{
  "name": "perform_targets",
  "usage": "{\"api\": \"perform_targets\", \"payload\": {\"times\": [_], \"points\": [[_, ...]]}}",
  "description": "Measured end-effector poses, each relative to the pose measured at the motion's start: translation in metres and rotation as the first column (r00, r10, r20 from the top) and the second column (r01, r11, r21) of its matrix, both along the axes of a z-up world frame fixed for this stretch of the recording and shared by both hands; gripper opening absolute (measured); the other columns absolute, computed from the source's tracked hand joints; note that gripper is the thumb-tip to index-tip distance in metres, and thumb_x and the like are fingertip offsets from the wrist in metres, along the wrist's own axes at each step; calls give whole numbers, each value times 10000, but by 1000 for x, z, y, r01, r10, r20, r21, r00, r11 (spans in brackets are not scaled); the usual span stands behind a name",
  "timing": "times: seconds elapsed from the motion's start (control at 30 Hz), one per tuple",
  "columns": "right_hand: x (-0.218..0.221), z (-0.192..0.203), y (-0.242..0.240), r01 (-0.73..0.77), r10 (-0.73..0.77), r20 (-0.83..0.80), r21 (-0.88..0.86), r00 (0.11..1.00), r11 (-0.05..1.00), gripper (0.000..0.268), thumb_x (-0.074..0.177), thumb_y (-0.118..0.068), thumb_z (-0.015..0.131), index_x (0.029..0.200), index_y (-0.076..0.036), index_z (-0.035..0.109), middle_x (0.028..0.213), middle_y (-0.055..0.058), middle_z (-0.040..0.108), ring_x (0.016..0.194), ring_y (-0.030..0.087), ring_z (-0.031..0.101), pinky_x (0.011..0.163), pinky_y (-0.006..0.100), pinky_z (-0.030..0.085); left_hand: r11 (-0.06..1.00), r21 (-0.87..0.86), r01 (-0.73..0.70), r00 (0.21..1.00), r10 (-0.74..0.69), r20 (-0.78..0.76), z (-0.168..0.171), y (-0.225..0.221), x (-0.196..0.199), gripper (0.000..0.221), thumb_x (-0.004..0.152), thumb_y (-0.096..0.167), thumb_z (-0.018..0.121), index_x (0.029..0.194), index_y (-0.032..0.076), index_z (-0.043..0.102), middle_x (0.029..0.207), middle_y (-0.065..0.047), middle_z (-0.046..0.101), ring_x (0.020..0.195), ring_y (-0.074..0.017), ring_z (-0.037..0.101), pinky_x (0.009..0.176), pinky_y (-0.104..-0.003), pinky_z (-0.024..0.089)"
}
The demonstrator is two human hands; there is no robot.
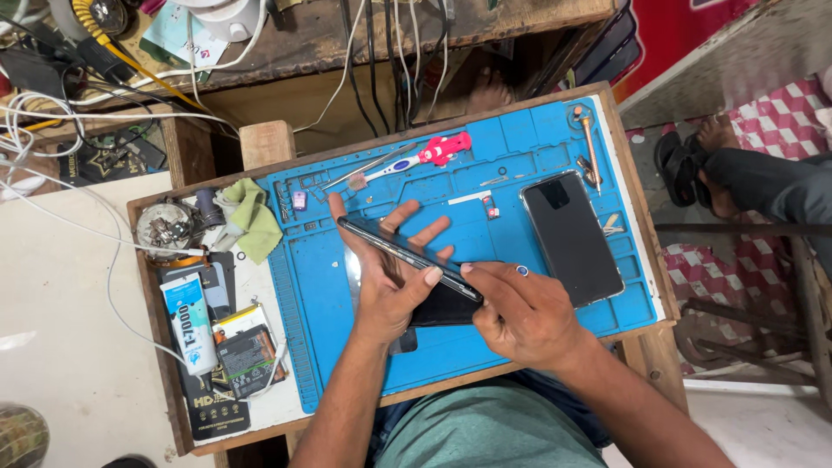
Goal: The person disassembles a smartphone, removes the back cover, and connects a charging cable to the internal components. They then reassemble the device and test the screen by pressing buttons.
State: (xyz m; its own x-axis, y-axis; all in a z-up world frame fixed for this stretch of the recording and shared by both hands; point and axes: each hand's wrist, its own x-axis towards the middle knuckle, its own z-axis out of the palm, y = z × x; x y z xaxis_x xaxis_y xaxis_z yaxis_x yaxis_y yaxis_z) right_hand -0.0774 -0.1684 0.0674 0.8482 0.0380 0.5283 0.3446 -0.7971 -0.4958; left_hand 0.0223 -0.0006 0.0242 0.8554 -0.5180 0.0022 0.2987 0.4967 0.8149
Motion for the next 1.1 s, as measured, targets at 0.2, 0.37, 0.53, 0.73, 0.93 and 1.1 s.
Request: {"api": "perform_targets", "payload": {"times": [0.2, 0.37, 0.53, 0.73, 0.93, 1.1], "points": [[5, 6, -2, -56, 60, 81, -54, 995, 997, 347, 816, -38, 726, 1154, 18, 672, 1046, 137, 719, 848, 252, 733, 654, 332, 576, 992, -121, 23, 994, -35, -100, 5, -1, -2, 1375, 817, 39, 811, 1569, 482, -252, 1534, -235, 368, 1438, -459, 477, 1095, -558, 516], [6, 13, -5, -129, 145, 128, -125, 981, 984, 297, 834, 2, 692, 1131, -17, 691, 1132, 136, 721, 1035, 272, 750, 805, 335, 622, 950, -302, 83, 977, -137, -161, 15, 2, 2, 1370, 785, 44, 825, 1633, 445, -174, 1513, -229, 427, 1482, -496, 402, 1163, -605, 451], [1, 11, -7, -186, 212, 113, -209, 971, 960, 358, 811, -15, 704, 1168, -33, 683, 1179, 153, 714, 1048, 278, 751, 767, 334, 606, 882, -439, 173, 959, -252, -129, 16, 9, 3, 1398, 782, 94, 858, 1633, 457, -189, 1445, -212, 495, 1473, -504, 416, 1183, -616, 434], [-2, 6, -10, -176, 231, 116, -357, 966, 918, 351, 874, -110, 707, 1212, -37, 644, 1230, 192, 700, 931, 244, 744, 662, 322, 544, 903, -373, 214, 962, -261, -80, -1, 17, -1, 1225, 788, 143, 889, 1625, 354, 20, 1373, -181, 541, 1416, -478, 496, 1206, -610, 449], [1, 2, -10, -59, 220, 266, -505, 939, 861, 269, 940, -140, 675, 1176, -44, 589, 1175, 166, 709, 805, 206, 702, 636, 308, 522, 929, -280, 244, 964, -264, -35, -18, 22, -5, 900, 824, 233, 904, 1517, 1, 378, 1395, -200, 534, 1423, -435, 517, 1213, -584, 453], [8, -3, -17, -43, 206, 301, -471, 931, 881, 278, 991, -168, 643, 1200, -46, 507, 1178, 198, 707, 812, 235, 694, 690, 321, 575, 953, -219, 211, 976, -217, -2, -12, 19, -9, 1002, 808, 266, 913, 1551, 38, 280, 1443, -234, 506, 1428, -437, 507, 1176, -584, 464]]}}
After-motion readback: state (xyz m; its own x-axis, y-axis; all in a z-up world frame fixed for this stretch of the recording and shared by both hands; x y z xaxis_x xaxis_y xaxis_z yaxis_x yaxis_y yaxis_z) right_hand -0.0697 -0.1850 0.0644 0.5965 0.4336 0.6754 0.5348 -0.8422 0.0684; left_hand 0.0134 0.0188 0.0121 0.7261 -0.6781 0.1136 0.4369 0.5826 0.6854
